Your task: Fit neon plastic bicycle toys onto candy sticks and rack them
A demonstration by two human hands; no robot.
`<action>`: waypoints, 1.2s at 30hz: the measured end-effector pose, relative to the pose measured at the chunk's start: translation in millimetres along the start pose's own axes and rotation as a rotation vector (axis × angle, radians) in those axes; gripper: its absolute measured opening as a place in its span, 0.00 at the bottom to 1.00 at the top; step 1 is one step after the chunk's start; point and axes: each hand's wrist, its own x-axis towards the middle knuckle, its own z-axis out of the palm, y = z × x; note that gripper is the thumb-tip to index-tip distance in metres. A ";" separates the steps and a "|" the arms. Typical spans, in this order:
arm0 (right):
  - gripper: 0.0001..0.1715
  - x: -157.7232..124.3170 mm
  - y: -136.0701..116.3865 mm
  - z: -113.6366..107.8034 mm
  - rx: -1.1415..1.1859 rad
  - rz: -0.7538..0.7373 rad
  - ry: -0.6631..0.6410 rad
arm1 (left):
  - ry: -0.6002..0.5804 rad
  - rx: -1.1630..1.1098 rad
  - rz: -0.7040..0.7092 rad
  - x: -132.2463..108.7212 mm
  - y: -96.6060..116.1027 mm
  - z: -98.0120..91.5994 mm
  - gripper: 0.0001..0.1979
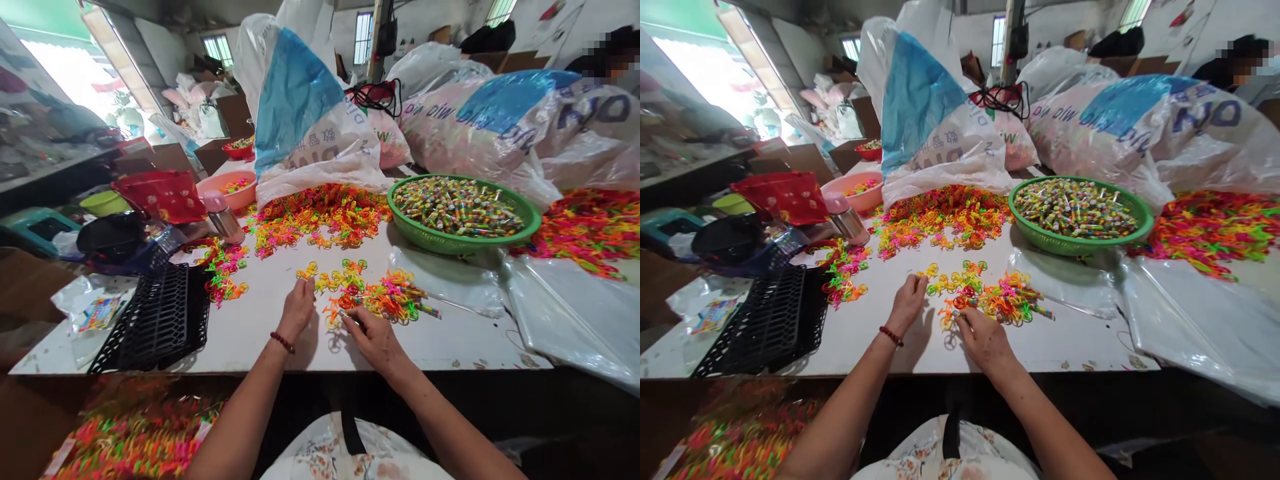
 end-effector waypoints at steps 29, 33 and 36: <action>0.52 193.1 135.5 -235.3 -0.812 0.692 0.276 | 0.357 -0.407 -0.259 117.7 -60.4 -0.1 0.12; 0.40 198.6 146.0 -232.4 -0.979 0.704 0.334 | 0.427 -0.574 -0.208 120.7 -65.1 8.5 0.14; 0.35 200.3 150.7 -237.9 -1.141 0.533 0.262 | 0.501 -0.627 -0.216 127.0 -71.9 10.3 0.12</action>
